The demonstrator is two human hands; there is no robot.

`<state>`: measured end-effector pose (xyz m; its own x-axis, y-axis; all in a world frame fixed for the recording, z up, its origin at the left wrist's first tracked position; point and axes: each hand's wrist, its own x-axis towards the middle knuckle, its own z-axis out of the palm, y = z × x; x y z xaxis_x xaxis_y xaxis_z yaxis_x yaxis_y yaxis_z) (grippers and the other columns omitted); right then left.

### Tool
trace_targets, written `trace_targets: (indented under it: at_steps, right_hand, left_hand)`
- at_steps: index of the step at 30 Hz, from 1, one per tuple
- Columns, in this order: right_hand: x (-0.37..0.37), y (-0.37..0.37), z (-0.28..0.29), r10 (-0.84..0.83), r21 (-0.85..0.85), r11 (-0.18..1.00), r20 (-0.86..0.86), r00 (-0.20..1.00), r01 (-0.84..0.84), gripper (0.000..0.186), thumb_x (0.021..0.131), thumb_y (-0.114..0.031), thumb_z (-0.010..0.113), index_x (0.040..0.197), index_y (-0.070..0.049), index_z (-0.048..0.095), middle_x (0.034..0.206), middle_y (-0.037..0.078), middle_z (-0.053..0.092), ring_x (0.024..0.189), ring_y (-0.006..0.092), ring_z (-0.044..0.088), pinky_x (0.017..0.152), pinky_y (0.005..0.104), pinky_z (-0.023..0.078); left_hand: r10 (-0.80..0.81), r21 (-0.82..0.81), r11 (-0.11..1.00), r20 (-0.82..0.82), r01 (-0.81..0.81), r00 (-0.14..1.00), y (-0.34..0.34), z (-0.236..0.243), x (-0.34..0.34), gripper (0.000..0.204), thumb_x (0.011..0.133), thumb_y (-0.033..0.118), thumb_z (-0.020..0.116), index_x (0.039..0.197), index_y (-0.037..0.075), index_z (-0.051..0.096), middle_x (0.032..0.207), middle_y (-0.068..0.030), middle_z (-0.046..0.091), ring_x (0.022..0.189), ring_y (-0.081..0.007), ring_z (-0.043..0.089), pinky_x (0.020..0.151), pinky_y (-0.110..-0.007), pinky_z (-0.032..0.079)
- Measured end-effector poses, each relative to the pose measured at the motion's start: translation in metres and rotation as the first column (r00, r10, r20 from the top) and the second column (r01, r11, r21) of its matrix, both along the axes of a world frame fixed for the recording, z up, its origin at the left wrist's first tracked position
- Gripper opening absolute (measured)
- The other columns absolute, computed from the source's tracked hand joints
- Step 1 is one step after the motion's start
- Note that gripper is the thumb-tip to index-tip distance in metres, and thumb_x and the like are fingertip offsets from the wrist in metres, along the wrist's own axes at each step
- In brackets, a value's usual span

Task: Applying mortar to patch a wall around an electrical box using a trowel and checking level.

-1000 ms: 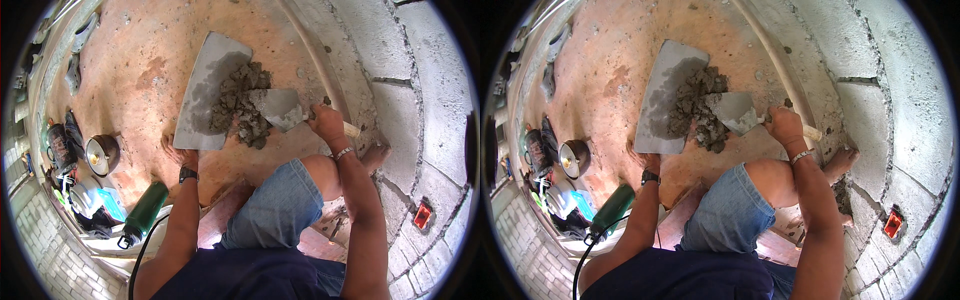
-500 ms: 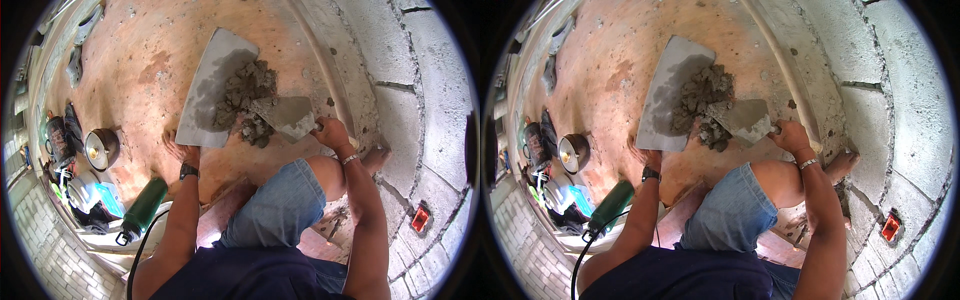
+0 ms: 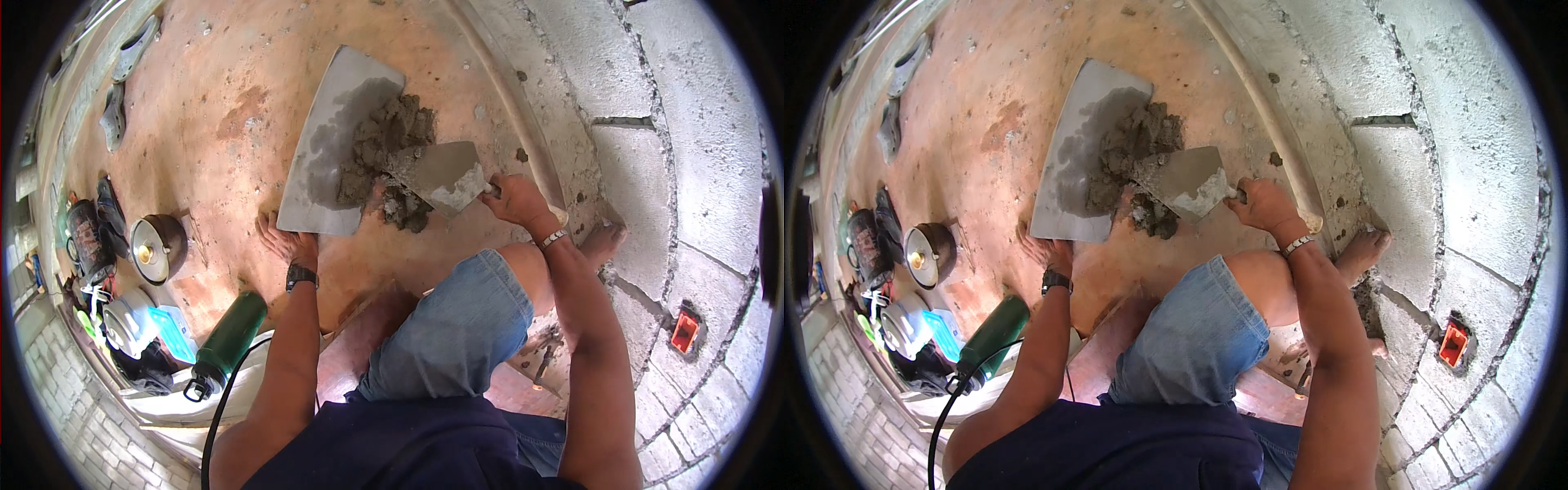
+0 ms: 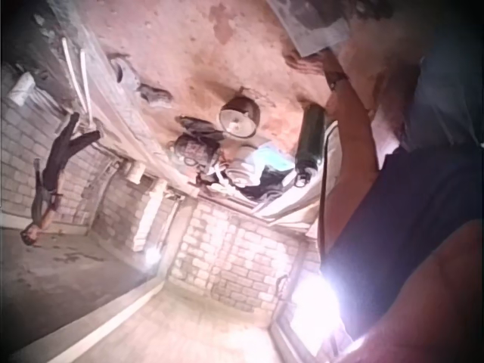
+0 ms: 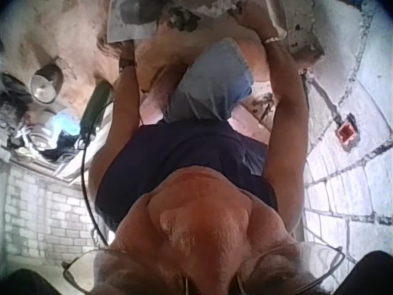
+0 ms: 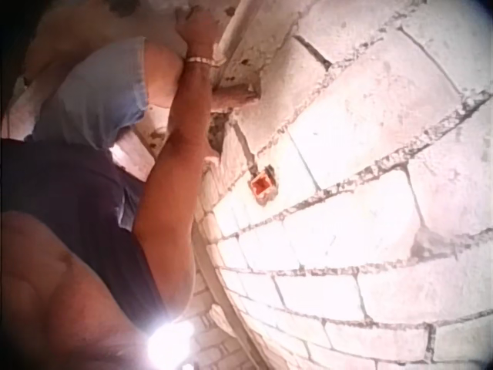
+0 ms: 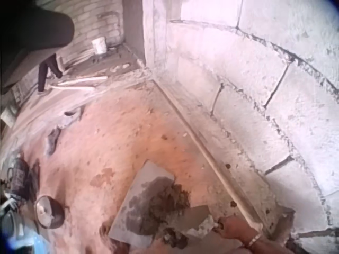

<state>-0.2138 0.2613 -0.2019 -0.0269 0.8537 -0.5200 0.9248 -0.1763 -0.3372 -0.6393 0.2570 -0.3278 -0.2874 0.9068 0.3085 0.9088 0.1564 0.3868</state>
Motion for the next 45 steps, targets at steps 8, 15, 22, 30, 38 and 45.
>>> trace_targets:
  at_steps: [8,15,22,30,38,45]
  right_hand:
    - [-0.003,0.012,-0.007,0.050,0.028,0.998,0.004,0.999,-0.050,0.036,0.075,-0.036,0.069,0.085,-0.002,0.065,0.076,0.021,0.064,0.077,0.0384,0.062,0.070,0.0462,0.049]
    - [0.003,0.021,-0.027,0.032,0.087,0.996,-0.082,0.996,-0.025,0.030,0.072,-0.027,0.071,0.089,-0.003,0.064,0.079,0.019,0.065,0.079,0.0374,0.062,0.071,0.0448,0.049]
    - [0.037,0.005,0.000,0.087,0.110,0.991,-0.050,0.995,-0.081,0.031,0.066,-0.017,0.075,0.093,-0.004,0.064,0.080,0.017,0.064,0.079,0.0361,0.063,0.070,0.0419,0.050]
    - [0.067,-0.004,0.016,0.180,0.082,0.979,0.091,0.979,-0.187,0.030,0.067,-0.023,0.076,0.085,-0.004,0.062,0.076,0.017,0.063,0.076,0.0367,0.061,0.068,0.0430,0.049]
    - [0.028,0.004,-0.017,0.146,0.088,0.986,-0.034,0.989,-0.142,0.029,0.069,-0.029,0.074,0.072,-0.002,0.062,0.071,0.020,0.061,0.071,0.0390,0.060,0.066,0.0449,0.048]
    - [0.013,-0.006,-0.028,0.106,-0.003,0.994,-0.143,0.984,-0.108,0.030,0.071,-0.030,0.071,0.074,-0.001,0.063,0.071,0.021,0.061,0.070,0.0398,0.060,0.065,0.0442,0.048]
  left_hand:
    - [-0.031,-0.029,0.999,-0.016,0.031,0.999,0.000,-0.002,-0.004,0.055,0.084,0.037,0.055,0.126,0.004,0.043,0.140,-0.0201,0.036,0.134,-0.0387,0.026,0.111,-0.052,0.019]
    - [-0.038,-0.050,0.998,-0.040,0.036,0.998,0.000,0.001,-0.001,0.054,0.084,0.035,0.055,0.126,0.004,0.043,0.139,-0.0200,0.037,0.134,-0.0392,0.027,0.110,-0.052,0.019]
    - [-0.088,-0.042,0.995,-0.080,0.085,0.993,0.001,0.001,-0.003,0.052,0.085,0.035,0.054,0.125,0.004,0.044,0.137,-0.0196,0.040,0.133,-0.0392,0.029,0.110,-0.052,0.020]
    - [-0.045,-0.015,0.999,-0.079,0.044,0.996,0.002,0.000,0.000,0.052,0.086,0.038,0.052,0.125,0.005,0.044,0.138,-0.0191,0.039,0.133,-0.0380,0.030,0.109,-0.052,0.021]
    - [-0.050,-0.013,0.999,-0.100,0.049,0.994,0.001,-0.001,-0.001,0.053,0.085,0.039,0.052,0.125,0.007,0.043,0.138,-0.0202,0.039,0.132,-0.0382,0.031,0.109,-0.052,0.021]
    - [-0.044,-0.001,0.999,-0.078,0.044,0.996,-0.001,-0.007,-0.005,0.052,0.085,0.037,0.053,0.125,0.007,0.043,0.137,-0.0203,0.039,0.132,-0.0387,0.031,0.109,-0.052,0.020]
